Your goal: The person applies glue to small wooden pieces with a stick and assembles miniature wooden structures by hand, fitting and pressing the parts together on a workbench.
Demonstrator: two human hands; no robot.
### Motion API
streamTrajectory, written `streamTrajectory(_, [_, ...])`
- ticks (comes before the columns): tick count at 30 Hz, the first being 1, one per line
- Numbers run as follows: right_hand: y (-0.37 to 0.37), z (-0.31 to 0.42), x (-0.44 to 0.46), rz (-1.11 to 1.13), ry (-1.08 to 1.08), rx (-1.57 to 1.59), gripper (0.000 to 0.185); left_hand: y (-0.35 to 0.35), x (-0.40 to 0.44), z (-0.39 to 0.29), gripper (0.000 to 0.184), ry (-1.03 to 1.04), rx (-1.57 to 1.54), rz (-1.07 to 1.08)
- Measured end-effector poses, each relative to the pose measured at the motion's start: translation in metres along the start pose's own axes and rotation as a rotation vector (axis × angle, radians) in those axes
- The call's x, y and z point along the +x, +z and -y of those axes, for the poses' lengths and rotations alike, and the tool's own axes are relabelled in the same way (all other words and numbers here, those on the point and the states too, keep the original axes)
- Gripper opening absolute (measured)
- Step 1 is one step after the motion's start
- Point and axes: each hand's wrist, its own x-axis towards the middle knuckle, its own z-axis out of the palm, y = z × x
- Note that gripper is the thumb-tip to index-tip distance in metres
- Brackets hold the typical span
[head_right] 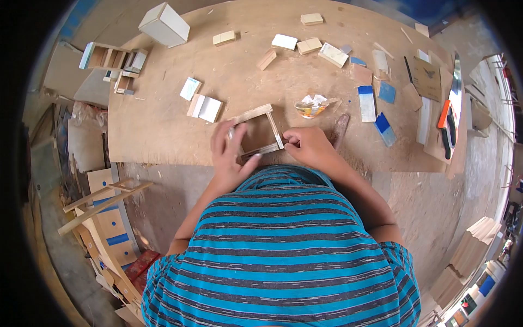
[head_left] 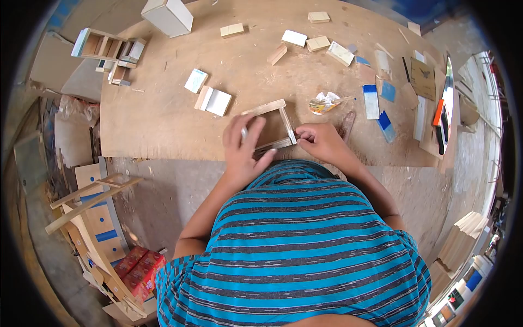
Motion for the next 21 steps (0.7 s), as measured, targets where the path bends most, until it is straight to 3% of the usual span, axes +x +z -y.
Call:
streamTrajectory(3, [-0.002,0.002,-0.001,0.004,0.010,0.026,0.031,-0.001,-0.030,0.014,0.067,-0.278,-0.235,-0.026])
streamTrajectory(7, [-0.002,0.001,-0.001,0.013,0.059,0.093,0.033,-0.005,-0.060,0.022,0.038,-0.788,-0.897,0.044])
streamTrajectory(8, [-0.002,-0.001,0.000,0.010,0.074,0.121,0.035,-0.001,-0.060,0.019,0.017,-0.807,-0.880,-0.010])
streamTrajectory(11, [-0.003,-0.006,0.002,0.038,0.098,0.154,0.034,-0.006,-0.057,0.021,0.010,-0.919,-0.840,0.145])
streamTrajectory(15, [-0.004,-0.004,0.004,0.090,0.133,0.210,0.028,-0.004,-0.054,0.023,0.013,-0.970,-0.717,0.317])
streamTrajectory(21, [-0.001,-0.011,0.004,0.086,0.088,0.186,0.024,0.002,-0.058,0.028,0.028,-0.913,-0.691,0.286])
